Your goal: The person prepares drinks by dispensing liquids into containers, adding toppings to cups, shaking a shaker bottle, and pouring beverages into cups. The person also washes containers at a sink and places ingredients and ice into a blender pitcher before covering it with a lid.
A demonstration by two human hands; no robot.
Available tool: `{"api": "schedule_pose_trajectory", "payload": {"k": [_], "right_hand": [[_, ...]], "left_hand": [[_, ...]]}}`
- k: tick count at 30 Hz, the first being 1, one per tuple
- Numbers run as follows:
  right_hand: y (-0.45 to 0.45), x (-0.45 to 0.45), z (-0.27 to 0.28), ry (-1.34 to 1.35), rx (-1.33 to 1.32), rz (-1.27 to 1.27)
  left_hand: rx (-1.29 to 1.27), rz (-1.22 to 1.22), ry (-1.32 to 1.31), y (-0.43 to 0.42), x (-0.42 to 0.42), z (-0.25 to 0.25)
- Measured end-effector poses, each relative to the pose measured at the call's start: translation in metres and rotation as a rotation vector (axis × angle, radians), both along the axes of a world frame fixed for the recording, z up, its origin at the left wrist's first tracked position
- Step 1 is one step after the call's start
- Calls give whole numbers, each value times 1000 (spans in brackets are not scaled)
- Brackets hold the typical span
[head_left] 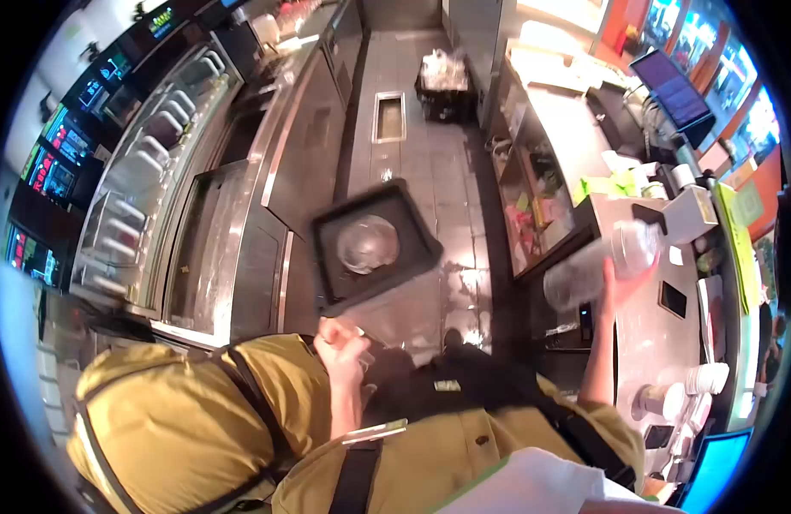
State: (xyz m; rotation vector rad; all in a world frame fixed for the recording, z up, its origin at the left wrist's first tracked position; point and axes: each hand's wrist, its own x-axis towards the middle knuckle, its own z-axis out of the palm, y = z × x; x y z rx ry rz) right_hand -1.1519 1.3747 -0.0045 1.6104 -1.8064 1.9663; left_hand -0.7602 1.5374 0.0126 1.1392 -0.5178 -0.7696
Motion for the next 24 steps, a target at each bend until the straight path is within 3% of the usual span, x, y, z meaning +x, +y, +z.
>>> {"api": "schedule_pose_trajectory", "payload": {"k": [5,9,11,15,17,22,24], "right_hand": [[-198,114,5,-196,25,359],[-352,224,-8,-114,40,439],[-420,284,-7,-409,-20,658],[-532,343,-4,-297,-18,644],[-596,359,-5,-153,26,562],[-775,429,-30,-139,44,569],[-855,498,-28,-130,-21,645]], "left_hand": [[45,365,-120,-97,74,6],[28,436,-185,-194,134,18],[92,474,-235,-251,177,20],[105,398,-244,-366,253,28],[59,455,-181,-440,284,39],[-71,587,-156,-602,350,39],[-93,703,-168,-661,372,34]]}}
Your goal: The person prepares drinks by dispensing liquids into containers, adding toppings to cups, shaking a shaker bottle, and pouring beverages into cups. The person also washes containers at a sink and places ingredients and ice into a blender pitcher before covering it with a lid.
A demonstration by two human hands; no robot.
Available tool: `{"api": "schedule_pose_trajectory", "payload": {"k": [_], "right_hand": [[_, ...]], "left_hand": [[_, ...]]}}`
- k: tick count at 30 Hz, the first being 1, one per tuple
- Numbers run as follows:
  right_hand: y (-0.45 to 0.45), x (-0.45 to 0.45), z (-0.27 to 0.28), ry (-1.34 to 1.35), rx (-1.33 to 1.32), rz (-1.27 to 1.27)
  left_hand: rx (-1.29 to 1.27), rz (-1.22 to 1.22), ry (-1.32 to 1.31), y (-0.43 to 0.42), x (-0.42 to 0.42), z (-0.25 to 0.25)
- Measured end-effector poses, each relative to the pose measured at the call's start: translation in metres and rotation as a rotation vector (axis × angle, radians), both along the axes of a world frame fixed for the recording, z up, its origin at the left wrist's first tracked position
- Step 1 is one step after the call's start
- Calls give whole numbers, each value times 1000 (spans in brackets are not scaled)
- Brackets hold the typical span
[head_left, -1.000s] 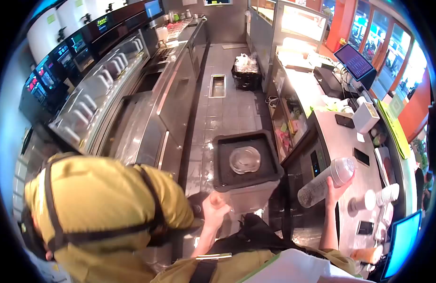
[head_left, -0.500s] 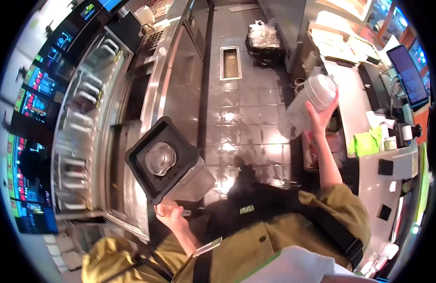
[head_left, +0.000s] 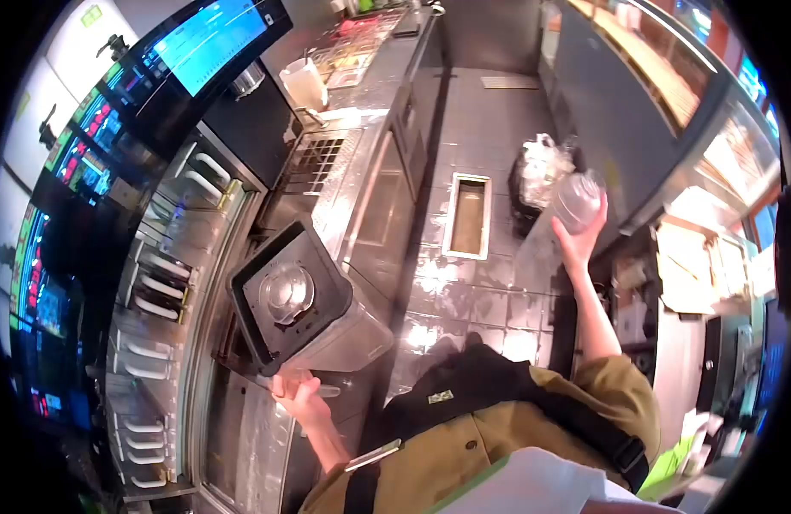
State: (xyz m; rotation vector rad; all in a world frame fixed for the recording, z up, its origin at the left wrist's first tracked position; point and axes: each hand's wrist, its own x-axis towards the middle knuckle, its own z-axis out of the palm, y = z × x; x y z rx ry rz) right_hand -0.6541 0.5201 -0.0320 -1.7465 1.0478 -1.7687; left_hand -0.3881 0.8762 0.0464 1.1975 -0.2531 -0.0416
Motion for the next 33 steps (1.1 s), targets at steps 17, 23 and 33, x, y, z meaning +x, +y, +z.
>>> {"api": "schedule_pose_trajectory", "payload": {"k": [17,23,33], "right_hand": [[-356,481,15,17,11,296],[-442,594,-4,226,113,335],[-527,662,-74,309,-285,398]], "left_hand": [[142,173,-42,-224,227,-1],[313,329,-100,-283,256,-14],[229,450,176,-371,278,-28]]}}
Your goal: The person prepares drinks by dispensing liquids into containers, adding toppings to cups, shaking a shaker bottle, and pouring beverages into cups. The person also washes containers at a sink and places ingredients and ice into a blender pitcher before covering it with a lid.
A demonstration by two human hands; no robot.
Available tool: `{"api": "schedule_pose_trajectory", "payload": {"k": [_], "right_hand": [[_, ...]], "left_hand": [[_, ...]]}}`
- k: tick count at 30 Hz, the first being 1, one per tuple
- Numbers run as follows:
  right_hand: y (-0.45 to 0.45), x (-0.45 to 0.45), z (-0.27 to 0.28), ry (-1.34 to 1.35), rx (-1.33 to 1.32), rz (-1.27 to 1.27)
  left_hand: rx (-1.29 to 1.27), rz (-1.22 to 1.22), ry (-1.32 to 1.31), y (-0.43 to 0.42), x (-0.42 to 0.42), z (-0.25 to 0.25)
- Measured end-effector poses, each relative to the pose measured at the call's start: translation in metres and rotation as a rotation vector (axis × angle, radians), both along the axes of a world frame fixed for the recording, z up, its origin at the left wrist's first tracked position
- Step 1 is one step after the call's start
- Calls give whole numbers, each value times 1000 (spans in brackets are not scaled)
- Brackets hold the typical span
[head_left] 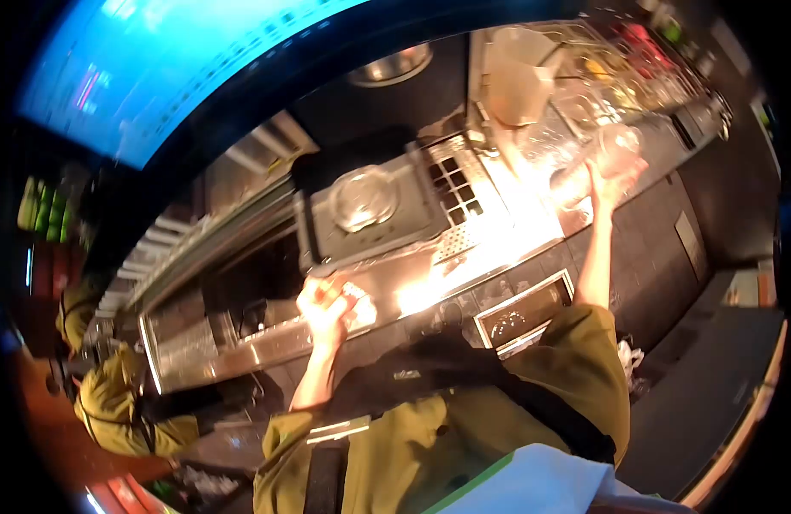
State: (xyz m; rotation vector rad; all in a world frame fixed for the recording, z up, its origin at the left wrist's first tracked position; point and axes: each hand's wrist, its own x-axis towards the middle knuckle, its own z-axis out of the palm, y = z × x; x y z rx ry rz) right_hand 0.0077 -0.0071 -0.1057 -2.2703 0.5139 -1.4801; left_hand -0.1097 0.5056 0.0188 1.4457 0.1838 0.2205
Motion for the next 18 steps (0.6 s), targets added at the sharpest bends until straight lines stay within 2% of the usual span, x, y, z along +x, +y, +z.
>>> {"api": "schedule_pose_trajectory", "payload": {"k": [1,2,3,5,7,8,9,10,12,15,17,18], "right_hand": [[12,-13,9,46,-48,-56],[19,-33,19,89,-99,-126],[53,-58,51,-15,-62,2],[118,-73,71,-120,255,661],[181,-83,98,129,-130,880],[209,-77,129,185,-176,977],[223,-66,152,219,-239,1077],[225,-55,145,257,-314,1153],[221,-37,134,191,-245,1219],[199,-57,187,-5,-123,1107],[178,-65,220,-266,-44,1062],[170,-68,236,-286,122,1093]], "left_hand": [[92,-10,6,-5,3,1],[0,-51,57,-18,2,17],[5,-62,30,-24,0,13],[21,-115,-21,-37,22,-1],[-7,-202,9,-46,17,-4],[-66,-251,-47,-55,22,1],[1,-224,-106,-57,27,-13],[70,-189,-186,-51,33,-33],[26,-242,-85,-44,46,-46],[-68,-227,-67,-55,63,-58],[-137,-208,-103,-65,75,-61],[-168,-196,-121,-69,83,-60]]}}
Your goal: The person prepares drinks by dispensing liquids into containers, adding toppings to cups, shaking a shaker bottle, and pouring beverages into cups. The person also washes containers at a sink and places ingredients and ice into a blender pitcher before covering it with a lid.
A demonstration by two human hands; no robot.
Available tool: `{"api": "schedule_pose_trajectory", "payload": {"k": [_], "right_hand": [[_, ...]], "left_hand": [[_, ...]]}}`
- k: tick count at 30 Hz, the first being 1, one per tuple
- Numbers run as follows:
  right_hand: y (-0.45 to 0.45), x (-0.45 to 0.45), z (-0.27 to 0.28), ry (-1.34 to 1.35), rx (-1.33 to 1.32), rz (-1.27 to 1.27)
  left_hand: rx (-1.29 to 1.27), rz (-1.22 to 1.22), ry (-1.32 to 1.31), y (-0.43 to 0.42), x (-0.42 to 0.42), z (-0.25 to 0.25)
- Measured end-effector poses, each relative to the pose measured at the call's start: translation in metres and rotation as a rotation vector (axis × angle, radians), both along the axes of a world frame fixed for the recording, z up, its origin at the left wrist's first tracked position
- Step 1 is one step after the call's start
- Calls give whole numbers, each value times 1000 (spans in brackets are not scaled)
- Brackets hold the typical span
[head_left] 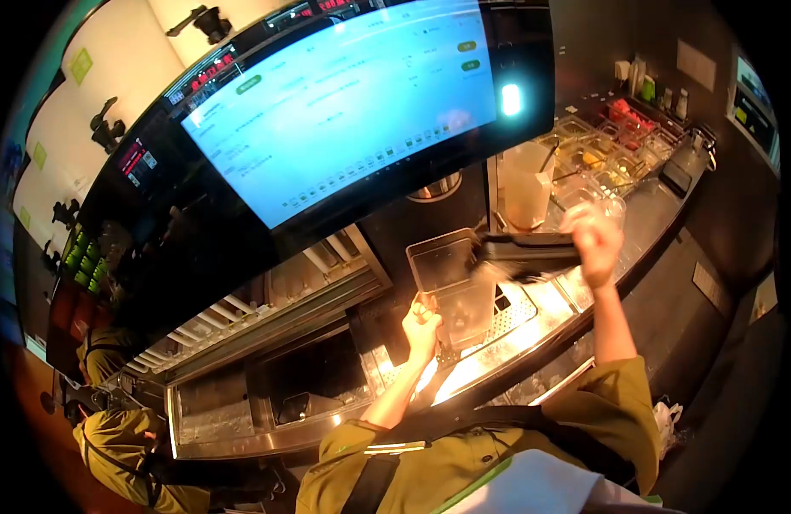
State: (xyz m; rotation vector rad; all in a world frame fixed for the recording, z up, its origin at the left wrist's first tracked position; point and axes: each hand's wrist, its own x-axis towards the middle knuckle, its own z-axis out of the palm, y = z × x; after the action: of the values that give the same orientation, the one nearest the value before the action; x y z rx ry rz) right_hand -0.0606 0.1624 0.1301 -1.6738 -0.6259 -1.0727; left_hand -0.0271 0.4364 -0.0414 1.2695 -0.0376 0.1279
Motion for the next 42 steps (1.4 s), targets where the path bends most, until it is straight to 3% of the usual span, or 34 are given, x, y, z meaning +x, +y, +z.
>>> {"api": "schedule_pose_trajectory", "payload": {"k": [1,4,5,7,10,11,14,20,25,27,29,30,32,33,34,35,36,37,38,40,42], "right_hand": [[-3,0,17,113,139,86],[9,-4,62,546,128,245],[8,-2,65,591,-85,121],[19,-7,82,578,-255,45],[35,3,115,522,-432,-69],[37,11,125,530,-448,-53],[44,28,143,528,-475,-13],[44,60,149,336,-519,-177],[42,63,153,410,-507,-168],[37,52,133,311,-474,-190],[39,5,127,577,-361,-291],[15,11,92,622,-390,-170],[-13,15,26,658,-236,-138],[-19,8,-3,705,-318,-297],[-36,8,-50,855,-225,-275],[-51,12,-104,1028,-98,-347],[-56,8,-142,1257,116,-240],[-46,2,-189,1165,365,-484],[-45,-2,-208,1440,487,-425],[-68,17,-330,1373,675,-433],[-43,18,-320,1274,699,-553]], "left_hand": [[-47,6,-27,-1,6,-5],[-12,107,-115,-12,42,-50],[-10,124,-100,-18,47,-60],[3,177,-84,-24,64,-71],[410,412,-121,-27,75,-81],[386,263,-24,-23,73,-70],[415,235,-102,-25,50,-21],[463,273,-72,-28,56,-35],[434,254,36,-31,49,-15],[431,289,-109,-30,53,-28],[417,316,-298,-30,61,-47],[345,293,-263,-32,56,-41],[451,316,-219,-30,65,-57],[386,269,-111,-35,48,-23],[394,304,-113,-38,45,-15],[405,279,-52,-36,48,-22],[409,252,12,-33,53,-29],[431,319,-110,-33,54,-31],[445,386,-236,-36,57,-34],[456,370,-164,-36,57,-35],[479,279,-82,-33,54,-32]]}}
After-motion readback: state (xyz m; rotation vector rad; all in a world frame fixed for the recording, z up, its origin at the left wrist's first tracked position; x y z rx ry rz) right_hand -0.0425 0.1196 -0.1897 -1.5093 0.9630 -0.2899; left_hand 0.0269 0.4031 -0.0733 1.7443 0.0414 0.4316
